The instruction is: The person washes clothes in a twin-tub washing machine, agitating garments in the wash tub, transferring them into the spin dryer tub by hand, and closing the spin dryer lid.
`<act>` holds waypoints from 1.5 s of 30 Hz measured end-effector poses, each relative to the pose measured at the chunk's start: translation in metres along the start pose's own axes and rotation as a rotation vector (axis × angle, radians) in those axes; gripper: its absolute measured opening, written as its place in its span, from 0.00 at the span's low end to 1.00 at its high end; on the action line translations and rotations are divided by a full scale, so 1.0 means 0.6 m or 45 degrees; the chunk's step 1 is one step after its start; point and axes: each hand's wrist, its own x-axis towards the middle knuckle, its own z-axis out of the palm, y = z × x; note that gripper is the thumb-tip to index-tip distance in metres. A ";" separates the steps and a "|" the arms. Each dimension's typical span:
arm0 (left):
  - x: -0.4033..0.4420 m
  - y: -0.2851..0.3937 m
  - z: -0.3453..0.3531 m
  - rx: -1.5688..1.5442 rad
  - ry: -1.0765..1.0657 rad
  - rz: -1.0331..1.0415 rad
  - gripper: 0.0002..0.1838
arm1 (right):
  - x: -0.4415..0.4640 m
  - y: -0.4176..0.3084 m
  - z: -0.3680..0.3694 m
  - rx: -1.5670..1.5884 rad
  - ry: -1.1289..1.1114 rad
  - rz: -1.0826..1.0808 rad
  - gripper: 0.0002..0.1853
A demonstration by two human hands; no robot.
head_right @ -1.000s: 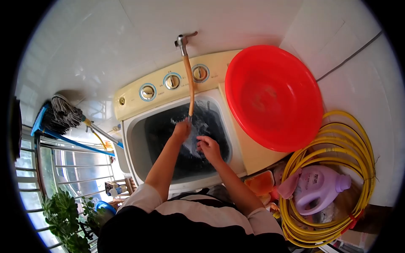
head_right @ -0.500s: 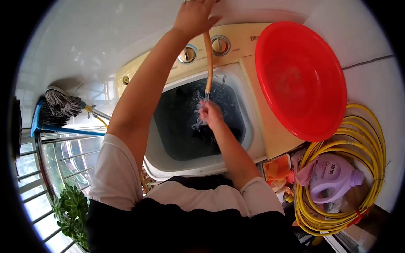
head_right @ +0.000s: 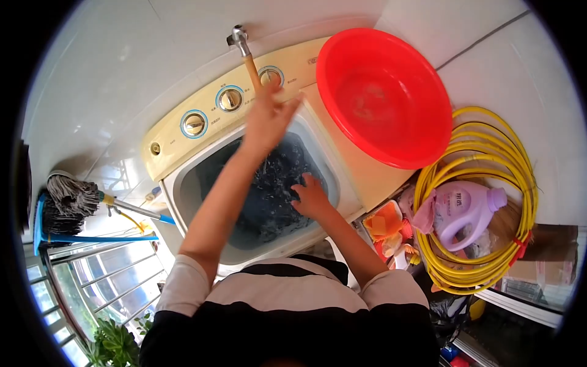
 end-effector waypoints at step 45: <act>-0.747 -0.016 -0.554 -0.444 1.555 -1.129 0.23 | -0.035 0.014 0.056 0.184 -0.464 -0.087 0.15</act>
